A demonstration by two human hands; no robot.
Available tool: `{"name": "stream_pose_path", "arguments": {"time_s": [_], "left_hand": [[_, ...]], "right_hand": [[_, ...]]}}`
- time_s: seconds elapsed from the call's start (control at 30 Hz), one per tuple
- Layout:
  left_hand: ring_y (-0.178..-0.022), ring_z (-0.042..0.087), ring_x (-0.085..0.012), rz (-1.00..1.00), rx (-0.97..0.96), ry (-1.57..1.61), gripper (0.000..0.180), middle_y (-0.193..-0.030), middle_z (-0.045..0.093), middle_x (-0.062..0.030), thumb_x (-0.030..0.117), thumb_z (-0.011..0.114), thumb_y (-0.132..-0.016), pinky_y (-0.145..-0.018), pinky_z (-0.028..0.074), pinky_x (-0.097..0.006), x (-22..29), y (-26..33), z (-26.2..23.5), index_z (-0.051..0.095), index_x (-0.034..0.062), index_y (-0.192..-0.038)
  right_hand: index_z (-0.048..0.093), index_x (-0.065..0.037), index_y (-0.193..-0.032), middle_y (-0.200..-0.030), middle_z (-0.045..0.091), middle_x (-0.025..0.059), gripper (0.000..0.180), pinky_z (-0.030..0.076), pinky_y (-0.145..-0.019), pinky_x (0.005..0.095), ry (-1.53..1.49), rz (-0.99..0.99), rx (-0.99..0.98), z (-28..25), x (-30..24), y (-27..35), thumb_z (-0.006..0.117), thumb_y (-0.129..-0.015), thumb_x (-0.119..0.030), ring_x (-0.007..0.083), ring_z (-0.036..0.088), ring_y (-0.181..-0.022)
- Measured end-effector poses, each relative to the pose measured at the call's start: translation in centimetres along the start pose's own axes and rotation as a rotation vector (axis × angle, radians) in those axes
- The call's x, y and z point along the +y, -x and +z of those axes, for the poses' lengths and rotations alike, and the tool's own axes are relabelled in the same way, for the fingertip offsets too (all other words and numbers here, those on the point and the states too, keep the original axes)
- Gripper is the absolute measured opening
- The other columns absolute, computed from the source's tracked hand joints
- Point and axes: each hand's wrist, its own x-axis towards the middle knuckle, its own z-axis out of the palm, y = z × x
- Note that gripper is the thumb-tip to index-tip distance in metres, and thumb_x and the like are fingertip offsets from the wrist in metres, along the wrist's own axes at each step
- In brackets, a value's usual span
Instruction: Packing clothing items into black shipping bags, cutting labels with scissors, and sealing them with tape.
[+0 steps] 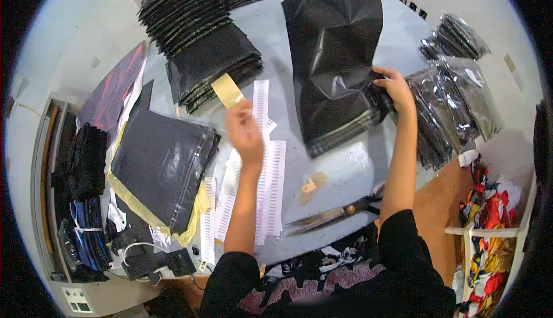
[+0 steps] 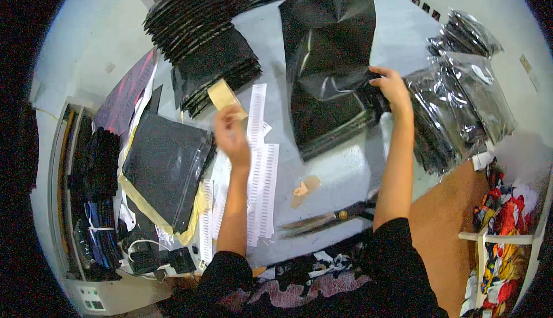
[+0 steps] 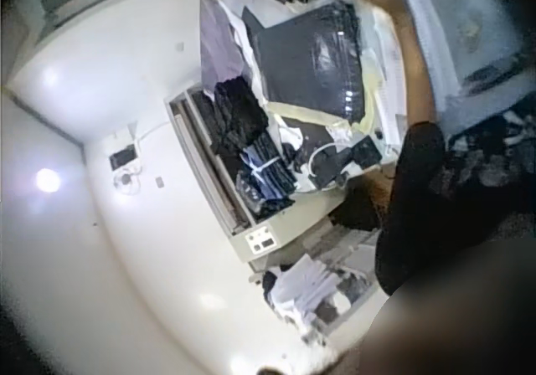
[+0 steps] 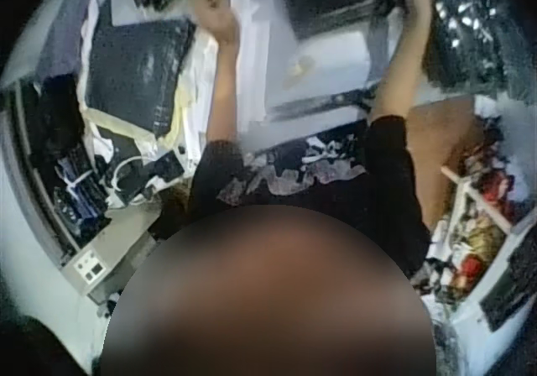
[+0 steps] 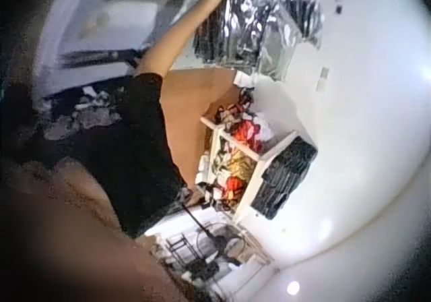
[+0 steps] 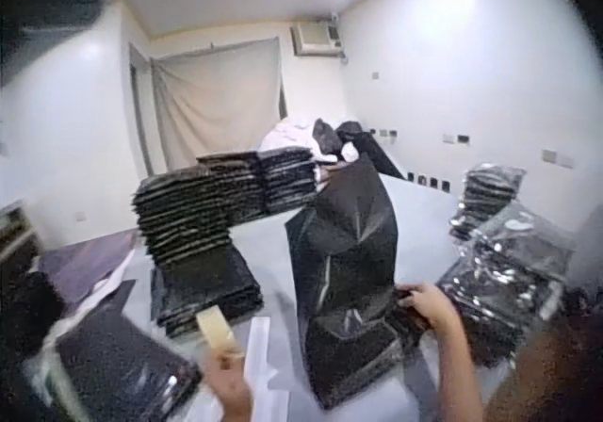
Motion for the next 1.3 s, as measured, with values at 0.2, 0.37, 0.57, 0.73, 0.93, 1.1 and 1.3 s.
{"name": "stream_pose_path", "arguments": {"time_s": [0.2,0.37,0.57,0.73,0.93,1.1,1.3], "left_hand": [[-0.109,0.045,-0.0309,0.02,-0.581,-0.207,0.03,-0.116,0.05,-0.0137,0.019,0.05,-0.085,-0.093,0.034,-0.04,1.8,3.1,7.4,0.053,0.0062,-0.112],[-0.12,0.036,-0.0346,0.094,-0.577,-0.456,0.04,-0.13,0.04,-0.0153,0.029,0.05,-0.086,-0.099,0.028,-0.046,0.1,4.9,9.5,0.049,0.0093,-0.121],[-0.127,0.025,-0.0381,0.02,-0.815,-0.768,0.053,-0.138,0.03,-0.0171,0.046,0.045,-0.085,-0.104,0.016,-0.053,-1.4,6.4,10.2,0.043,0.0168,-0.13],[-0.13,0.022,-0.036,0.006,-0.746,-0.824,0.056,-0.139,0.029,-0.0168,0.049,0.043,-0.085,-0.103,0.012,-0.057,-2.7,6.9,10.6,0.041,0.0183,-0.131],[-0.132,0.021,-0.0314,0.081,-0.678,-0.811,0.056,-0.14,0.029,-0.0143,0.047,0.041,-0.085,-0.104,0.009,-0.056,-2.7,7.1,11.7,0.039,0.0175,-0.133],[-0.132,0.02,-0.0313,0.06,-0.705,-0.861,0.056,-0.142,0.026,-0.013,0.047,0.036,-0.087,-0.105,0.009,-0.055,-2.8,6.9,11.3,0.034,0.0186,-0.135],[-0.132,0.02,-0.0312,0.046,-0.717,-0.851,0.058,-0.142,0.027,-0.0137,0.048,0.037,-0.086,-0.104,0.01,-0.055,-2.7,7.1,11.4,0.034,0.0176,-0.135]], "right_hand": [[0.059,0.008,-0.095,-0.086,0.062,0.0248,0.035,0.045,-0.077,0.0372,0.315,-0.115,0.08,3.9,2.6,0.0,0.054,-0.063,-0.004,0.0351,0.061,-0.084],[0.057,0.012,-0.097,-0.092,0.06,0.0282,0.036,0.043,-0.084,0.0374,0.653,-0.074,0.113,3.4,4.9,0.5,0.048,-0.065,0.0,0.0416,0.057,-0.09],[0.054,0.011,-0.097,-0.11,0.048,0.0329,0.033,0.039,-0.092,0.042,0.623,-0.089,0.078,3.3,4.9,1.8,0.049,-0.067,-0.002,0.0447,0.048,-0.102],[0.052,0.006,-0.102,-0.125,0.041,0.0242,0.032,0.039,-0.091,0.0441,0.909,-0.437,0.411,7.3,1.3,5.0,0.057,-0.074,-0.009,0.0378,0.048,-0.108],[0.05,-0.012,-0.123,-0.135,0.036,0.0175,0.047,0.02,-0.103,0.0502,0.898,-0.604,0.231,11.9,4.6,5.7,0.046,-0.085,-0.04,0.036,0.031,-0.125],[0.038,-0.02,-0.133,-0.14,0.029,0.0151,0.055,0.013,-0.105,0.0516,0.898,-0.492,0.036,12.0,5.3,5.4,0.026,-0.09,-0.052,0.0363,0.023,-0.13],[0.031,-0.013,-0.136,-0.143,0.024,0.0132,0.062,0.009,-0.107,0.0486,0.919,-0.386,-0.012,11.9,4.5,5.9,0.022,-0.09,-0.053,0.0321,0.018,-0.133]]}}
